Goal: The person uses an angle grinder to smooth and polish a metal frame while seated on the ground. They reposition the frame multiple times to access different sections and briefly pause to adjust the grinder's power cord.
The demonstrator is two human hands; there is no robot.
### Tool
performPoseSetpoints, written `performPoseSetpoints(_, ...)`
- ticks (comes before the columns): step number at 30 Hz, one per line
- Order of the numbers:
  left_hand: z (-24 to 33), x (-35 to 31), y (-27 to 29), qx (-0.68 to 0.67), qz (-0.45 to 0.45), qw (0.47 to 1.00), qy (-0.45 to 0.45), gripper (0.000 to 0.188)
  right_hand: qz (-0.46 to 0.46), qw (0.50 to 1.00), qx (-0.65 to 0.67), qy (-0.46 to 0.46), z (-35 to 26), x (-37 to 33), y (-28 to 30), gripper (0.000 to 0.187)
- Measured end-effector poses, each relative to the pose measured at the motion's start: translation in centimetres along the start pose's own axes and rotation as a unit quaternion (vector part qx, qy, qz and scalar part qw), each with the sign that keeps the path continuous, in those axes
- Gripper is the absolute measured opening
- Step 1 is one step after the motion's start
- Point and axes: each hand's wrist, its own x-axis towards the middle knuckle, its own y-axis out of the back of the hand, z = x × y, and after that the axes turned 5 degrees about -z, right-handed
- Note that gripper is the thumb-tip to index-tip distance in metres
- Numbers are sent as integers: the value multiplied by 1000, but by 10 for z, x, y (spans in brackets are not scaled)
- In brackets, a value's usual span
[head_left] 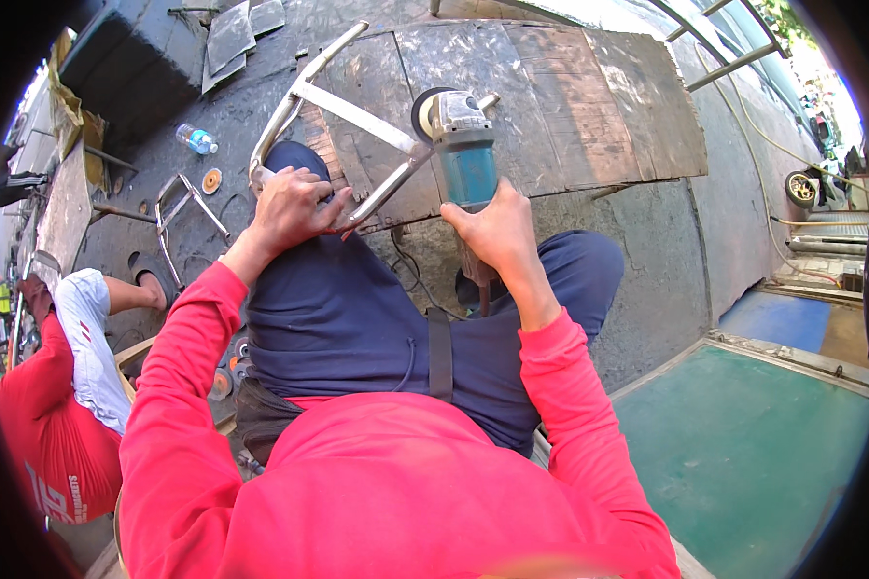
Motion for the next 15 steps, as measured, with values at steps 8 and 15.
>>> performPoseSetpoints(8, 3, -1, -2, 10, 29, 999, -12, 38, -6, 999, 53, -2, 6, -4, 11, 63)
performPoseSetpoints(15, 2, -1, -4, 52, 6, 998, -34, 33, -22, 999, 41, -3, 12, -12, 13, 61)
